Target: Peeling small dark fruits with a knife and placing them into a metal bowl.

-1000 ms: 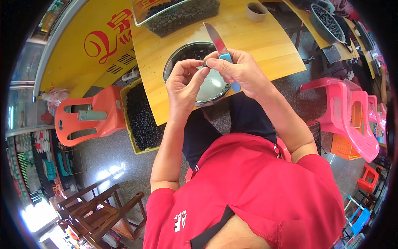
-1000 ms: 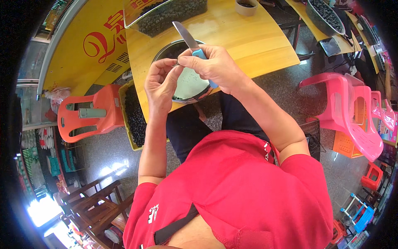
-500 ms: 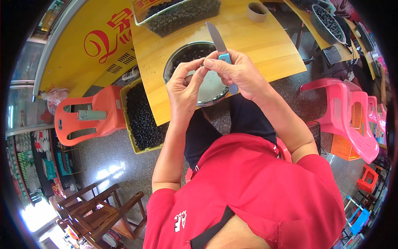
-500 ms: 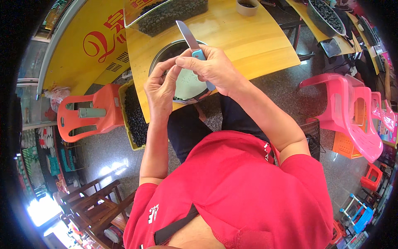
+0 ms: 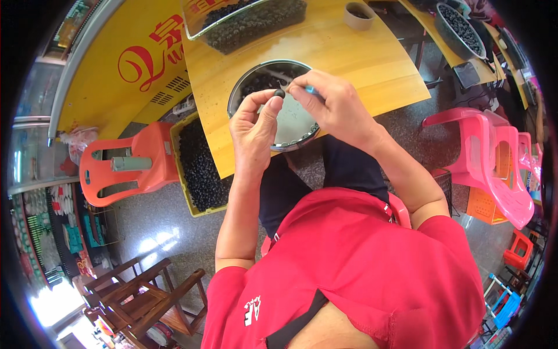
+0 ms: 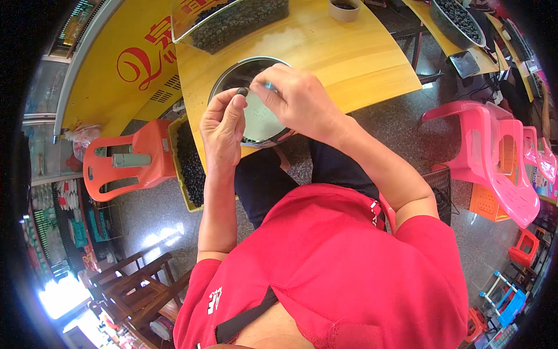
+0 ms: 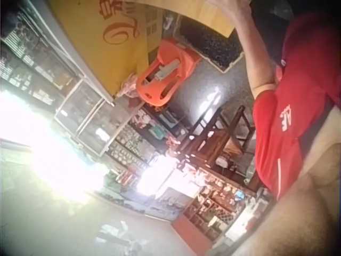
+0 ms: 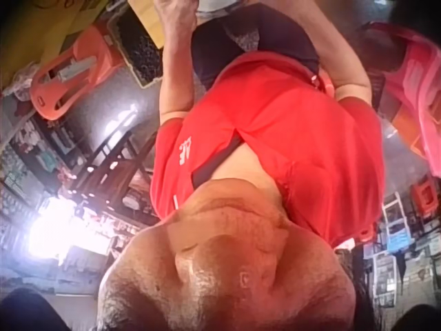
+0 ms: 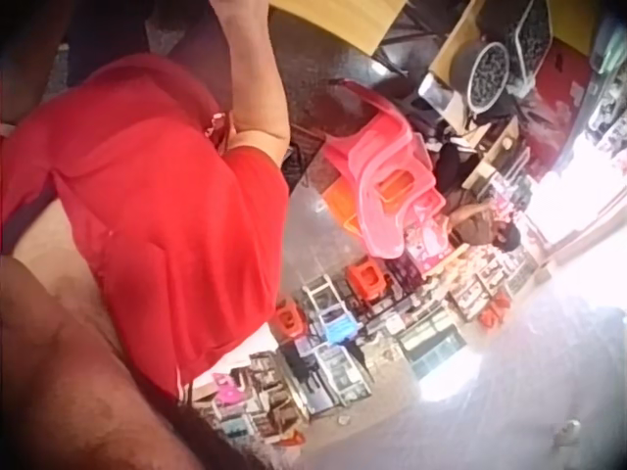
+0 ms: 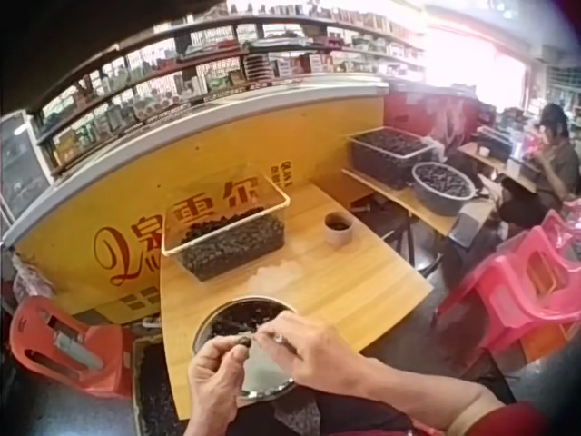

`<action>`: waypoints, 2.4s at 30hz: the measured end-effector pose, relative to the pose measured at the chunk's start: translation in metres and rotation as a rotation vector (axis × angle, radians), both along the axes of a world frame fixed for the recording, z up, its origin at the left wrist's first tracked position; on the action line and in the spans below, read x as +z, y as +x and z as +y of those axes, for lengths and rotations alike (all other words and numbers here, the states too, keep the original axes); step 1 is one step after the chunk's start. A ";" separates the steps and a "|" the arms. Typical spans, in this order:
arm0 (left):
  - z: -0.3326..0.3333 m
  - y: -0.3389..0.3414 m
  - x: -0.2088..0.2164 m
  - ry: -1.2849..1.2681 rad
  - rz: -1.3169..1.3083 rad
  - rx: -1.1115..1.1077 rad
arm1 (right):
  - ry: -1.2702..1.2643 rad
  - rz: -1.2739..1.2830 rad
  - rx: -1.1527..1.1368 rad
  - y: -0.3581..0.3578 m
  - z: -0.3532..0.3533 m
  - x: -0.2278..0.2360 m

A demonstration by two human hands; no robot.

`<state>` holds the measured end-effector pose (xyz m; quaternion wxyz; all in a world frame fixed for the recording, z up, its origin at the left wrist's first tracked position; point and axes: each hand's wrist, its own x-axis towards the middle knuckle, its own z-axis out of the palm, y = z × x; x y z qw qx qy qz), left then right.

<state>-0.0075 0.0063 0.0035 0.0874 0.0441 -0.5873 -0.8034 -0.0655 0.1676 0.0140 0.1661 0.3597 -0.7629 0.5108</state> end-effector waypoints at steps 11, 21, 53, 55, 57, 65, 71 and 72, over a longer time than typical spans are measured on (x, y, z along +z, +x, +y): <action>0.004 0.000 0.001 -0.023 0.030 -0.050 | 0.222 0.116 -0.083 0.006 0.008 0.004; 0.002 0.012 0.018 -0.040 0.163 -0.145 | 0.304 0.082 -0.128 -0.007 0.012 -0.009; -0.010 0.009 0.004 -0.464 0.269 -0.012 | -0.241 -1.076 0.368 0.009 0.006 0.017; -0.018 0.012 0.002 -0.386 0.288 -0.064 | -0.255 -1.151 0.434 0.008 0.003 0.017; -0.031 0.018 0.002 -0.111 0.238 -0.049 | -0.125 -1.044 0.341 0.009 -0.001 0.017; -0.187 0.061 -0.074 0.807 0.173 0.258 | -0.029 -0.792 0.190 -0.006 0.014 0.007; -0.270 0.104 -0.209 1.022 -0.269 0.919 | -0.045 -0.802 0.148 -0.008 0.012 0.001; -0.276 0.106 -0.224 1.032 -0.360 1.109 | -0.046 -0.801 0.157 -0.008 0.010 0.002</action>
